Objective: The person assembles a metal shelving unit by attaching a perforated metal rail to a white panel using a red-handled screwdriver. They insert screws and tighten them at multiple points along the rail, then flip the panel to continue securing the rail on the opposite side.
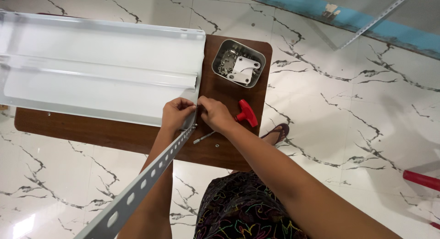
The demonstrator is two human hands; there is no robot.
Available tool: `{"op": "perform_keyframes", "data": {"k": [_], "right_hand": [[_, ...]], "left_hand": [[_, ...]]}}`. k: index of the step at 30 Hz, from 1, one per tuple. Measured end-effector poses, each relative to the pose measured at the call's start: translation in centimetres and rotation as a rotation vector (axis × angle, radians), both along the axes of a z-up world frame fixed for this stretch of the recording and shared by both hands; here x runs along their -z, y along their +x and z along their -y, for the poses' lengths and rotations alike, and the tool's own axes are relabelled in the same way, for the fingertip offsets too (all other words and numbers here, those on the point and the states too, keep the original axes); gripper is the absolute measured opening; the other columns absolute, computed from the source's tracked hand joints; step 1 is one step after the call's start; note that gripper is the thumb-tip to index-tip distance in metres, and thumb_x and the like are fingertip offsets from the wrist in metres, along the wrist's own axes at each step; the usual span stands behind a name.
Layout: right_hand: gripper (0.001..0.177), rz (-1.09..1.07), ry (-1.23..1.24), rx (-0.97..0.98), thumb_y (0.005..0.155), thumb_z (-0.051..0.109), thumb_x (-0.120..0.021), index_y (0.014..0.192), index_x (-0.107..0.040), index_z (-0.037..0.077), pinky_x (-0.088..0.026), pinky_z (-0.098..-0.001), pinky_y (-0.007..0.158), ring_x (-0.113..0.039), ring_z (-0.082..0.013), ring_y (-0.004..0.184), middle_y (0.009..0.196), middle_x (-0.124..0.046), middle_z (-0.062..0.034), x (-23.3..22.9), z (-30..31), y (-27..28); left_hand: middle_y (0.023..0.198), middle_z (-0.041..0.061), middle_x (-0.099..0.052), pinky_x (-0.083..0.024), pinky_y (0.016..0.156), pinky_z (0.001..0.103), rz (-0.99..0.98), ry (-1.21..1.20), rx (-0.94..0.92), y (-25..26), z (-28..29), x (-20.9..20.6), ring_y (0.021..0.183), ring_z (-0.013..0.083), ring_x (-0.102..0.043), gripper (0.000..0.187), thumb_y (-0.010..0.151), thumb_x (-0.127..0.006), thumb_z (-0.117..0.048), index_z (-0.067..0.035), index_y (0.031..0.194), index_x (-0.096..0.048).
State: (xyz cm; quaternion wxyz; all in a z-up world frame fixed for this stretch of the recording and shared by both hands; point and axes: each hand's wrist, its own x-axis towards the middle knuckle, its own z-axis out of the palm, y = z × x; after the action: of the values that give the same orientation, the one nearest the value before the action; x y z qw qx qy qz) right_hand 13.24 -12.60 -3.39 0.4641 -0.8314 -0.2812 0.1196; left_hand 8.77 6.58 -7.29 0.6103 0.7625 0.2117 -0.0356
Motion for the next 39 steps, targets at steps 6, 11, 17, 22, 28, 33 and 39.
{"op": "perform_keyframes", "data": {"k": [6, 11, 17, 22, 28, 33, 39], "right_hand": [[0.017, -0.089, 0.049, -0.002, 0.089, 0.0, -0.063, 0.104, -0.061, 0.008, -0.055, -0.0435, 0.068, -0.07, -0.0345, 0.079, 0.091, -0.068, -0.0152, 0.2, 0.6, -0.1], [0.01, -0.024, 0.058, -0.063, 0.091, 0.002, -0.066, 0.099, -0.061, 0.007, -0.054, -0.0415, 0.064, -0.069, -0.0316, 0.074, 0.087, -0.066, -0.0141, 0.4, 0.7, 0.4], [0.006, 0.004, 0.119, -0.154, 0.093, 0.005, -0.066, 0.097, -0.061, 0.006, -0.056, -0.0374, 0.062, -0.068, -0.0301, 0.073, 0.087, -0.064, -0.0136, 1.1, 1.1, 0.7], [0.003, -0.047, 0.144, -0.247, 0.096, 0.003, -0.061, 0.097, -0.058, 0.004, -0.06, -0.0335, 0.06, -0.068, -0.0279, 0.075, 0.092, -0.061, -0.0122, 1.5, 1.5, 1.4], [0.007, -0.1, 0.115, -0.304, 0.095, -0.003, -0.058, 0.097, -0.059, 0.003, -0.061, -0.0313, 0.062, -0.066, -0.0242, 0.079, 0.094, -0.06, -0.0113, 1.3, 1.6, 1.9], [0.017, -0.254, 0.061, -0.37, 0.084, -0.007, -0.059, 0.097, -0.06, 0.004, -0.061, -0.0301, 0.065, -0.062, -0.0214, 0.078, 0.093, -0.056, -0.0093, 0.6, 1.8, 2.4], [0.01, -0.247, -0.076, -0.366, 0.09, 0.0, -0.057, 0.097, -0.061, 0.005, -0.055, -0.0332, 0.062, -0.063, -0.0229, 0.072, 0.091, -0.057, -0.0096, -1.2, 1.8, 2.7]], "left_hand": [[0.081, 0.004, -0.074, -0.056, 0.069, 0.024, -0.017, -0.026, -0.002, -0.1, 0.1, 0.3, 0.074, 0.0083, -0.067, 0.012, 0.083, -0.081, -0.006, -0.002, 0.091, -0.074], [0.084, 0.003, -0.074, -0.056, 0.071, 0.023, 0.04, -0.026, 0.038, -1.0, 0.2, 0.6, 0.077, 0.0077, -0.067, 0.01, 0.085, -0.08, -0.006, -0.002, 0.091, -0.073], [0.085, 0.003, -0.075, -0.056, 0.072, 0.023, 0.028, -0.068, 0.061, -1.5, 0.1, 0.9, 0.078, 0.0078, -0.068, 0.011, 0.085, -0.08, -0.007, -0.001, 0.092, -0.073], [0.085, 0.005, -0.076, -0.056, 0.071, 0.023, 0.01, -0.157, 0.026, -1.7, 0.2, 0.9, 0.076, 0.0085, -0.068, 0.013, 0.084, -0.081, -0.007, 0.0, 0.093, -0.074], [0.09, 0.008, -0.078, -0.06, 0.076, 0.025, -0.041, -0.077, 0.092, -1.9, 0.1, -0.8, 0.082, 0.0112, -0.073, 0.02, 0.082, -0.082, -0.008, 0.001, 0.098, -0.075], [0.093, 0.008, -0.079, -0.061, 0.078, 0.026, -0.147, 0.038, 0.132, -1.9, 0.3, -2.0, 0.085, 0.012, -0.075, 0.026, 0.08, -0.082, -0.007, 0.001, 0.104, -0.075], [0.094, 0.008, -0.078, -0.061, 0.078, 0.025, -0.116, 0.003, 0.117, -1.4, 0.9, -3.1, 0.085, 0.0125, -0.074, 0.028, 0.079, -0.08, -0.006, 0.0, 0.106, -0.073]]}}
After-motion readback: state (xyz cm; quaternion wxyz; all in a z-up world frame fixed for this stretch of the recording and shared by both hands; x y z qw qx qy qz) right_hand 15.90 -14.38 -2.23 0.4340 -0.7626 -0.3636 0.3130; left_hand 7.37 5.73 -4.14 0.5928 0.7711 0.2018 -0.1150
